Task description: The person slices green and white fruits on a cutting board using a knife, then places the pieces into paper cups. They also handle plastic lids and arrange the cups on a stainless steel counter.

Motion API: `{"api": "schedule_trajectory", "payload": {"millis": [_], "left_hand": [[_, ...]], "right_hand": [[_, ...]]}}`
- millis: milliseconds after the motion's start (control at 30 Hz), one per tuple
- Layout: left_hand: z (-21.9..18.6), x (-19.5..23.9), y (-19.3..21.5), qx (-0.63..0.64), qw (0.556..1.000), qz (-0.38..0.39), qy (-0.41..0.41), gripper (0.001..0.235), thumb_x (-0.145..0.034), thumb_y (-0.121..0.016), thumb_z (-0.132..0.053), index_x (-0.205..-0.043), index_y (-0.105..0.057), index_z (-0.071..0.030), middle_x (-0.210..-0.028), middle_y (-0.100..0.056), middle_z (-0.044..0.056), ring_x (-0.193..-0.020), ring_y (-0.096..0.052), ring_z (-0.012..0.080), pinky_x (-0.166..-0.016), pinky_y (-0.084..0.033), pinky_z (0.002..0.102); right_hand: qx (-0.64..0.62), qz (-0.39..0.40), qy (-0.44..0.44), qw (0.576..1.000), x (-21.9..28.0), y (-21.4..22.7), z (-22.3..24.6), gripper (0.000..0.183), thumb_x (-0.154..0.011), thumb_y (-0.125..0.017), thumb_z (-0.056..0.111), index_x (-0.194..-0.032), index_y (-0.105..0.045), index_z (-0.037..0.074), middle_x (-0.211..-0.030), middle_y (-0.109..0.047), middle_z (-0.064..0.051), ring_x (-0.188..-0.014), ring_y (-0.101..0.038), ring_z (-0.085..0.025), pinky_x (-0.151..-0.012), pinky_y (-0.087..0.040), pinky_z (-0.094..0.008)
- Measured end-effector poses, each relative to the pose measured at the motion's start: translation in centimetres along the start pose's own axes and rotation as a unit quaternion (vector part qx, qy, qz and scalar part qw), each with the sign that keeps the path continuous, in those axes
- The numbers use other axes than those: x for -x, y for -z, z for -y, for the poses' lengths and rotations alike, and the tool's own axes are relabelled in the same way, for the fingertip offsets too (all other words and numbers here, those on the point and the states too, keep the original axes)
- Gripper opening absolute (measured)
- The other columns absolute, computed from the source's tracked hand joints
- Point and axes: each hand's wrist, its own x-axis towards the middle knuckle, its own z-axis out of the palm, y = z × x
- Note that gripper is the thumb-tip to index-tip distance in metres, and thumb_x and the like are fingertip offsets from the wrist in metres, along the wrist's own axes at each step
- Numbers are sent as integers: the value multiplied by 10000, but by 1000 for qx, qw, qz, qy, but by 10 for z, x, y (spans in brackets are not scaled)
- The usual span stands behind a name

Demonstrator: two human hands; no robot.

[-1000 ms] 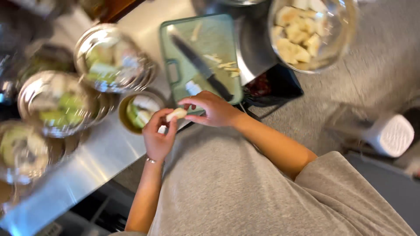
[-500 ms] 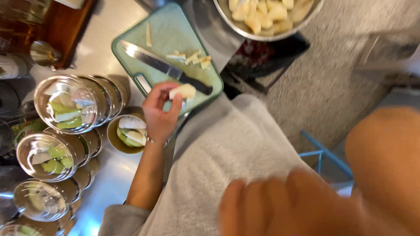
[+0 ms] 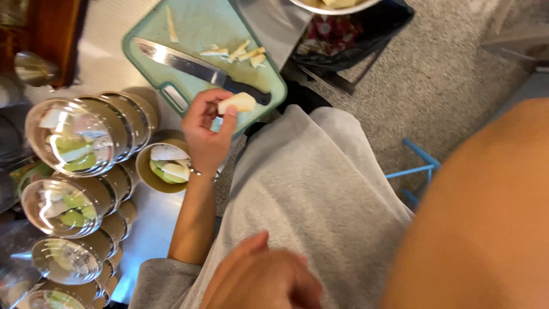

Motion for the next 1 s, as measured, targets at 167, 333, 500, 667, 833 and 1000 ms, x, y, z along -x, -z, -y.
{"api": "schedule_trajectory", "payload": {"millis": [167,333,500,667,833,1000], "left_hand": [[3,-6,7,-11,999,-25,19,207,-1015,-668,25,-1212,-606,29,-1094,-666,58,-989,-652,99,-882,-552,247],[9,-4,13,35,998,-45,27,207,-1024,-639,20,-1225,-588,22,-1099,-674,67,-960,-662,102,-824,-568,247],[15,-8,12,38,998,-47,36,195,-1021,-630,22,-1211,-590,21,-1077,-682,70,-919,-660,95,-791,-567,241],[18,-18,10,38,997,-58,35,189,-1024,-636,22,-1209,-598,22,-1035,-667,63,-864,-634,92,-757,-544,236],[17,-23,8,45,996,-70,40,192,-1008,-632,20,-1196,-590,12,-1041,-676,57,-854,-642,83,-746,-546,228],[17,-29,11,42,994,-89,47,204,-1004,-632,20,-1204,-592,7,-1028,-679,62,-852,-649,84,-767,-553,230]], "right_hand": [[15,-28,-50,998,1,-4,-38,222,-850,-698,208,-1021,-676,68,-878,-684,-76,-839,-677,-285,-698,-537,-429],[-28,-181,-270,945,56,-38,-94,258,-939,-709,221,-1172,-681,113,-1111,-695,-53,-1074,-666,-275,-914,-538,-419],[52,-181,-389,902,97,-55,-106,442,-908,-717,204,-1322,-618,84,-1413,-550,-127,-1295,-531,-349,-1074,-443,-473],[67,-206,-361,907,81,-50,-120,545,-925,-720,238,-1410,-560,46,-1553,-428,-161,-1409,-444,-380,-1166,-380,-505],[35,-201,-330,922,64,-52,-133,638,-938,-712,264,-1473,-499,-10,-1564,-422,-167,-1456,-410,-368,-1194,-350,-520],[51,-190,-342,919,69,-49,-148,616,-930,-718,280,-1449,-517,17,-1568,-402,-152,-1447,-405,-358,-1199,-340,-521]]}}
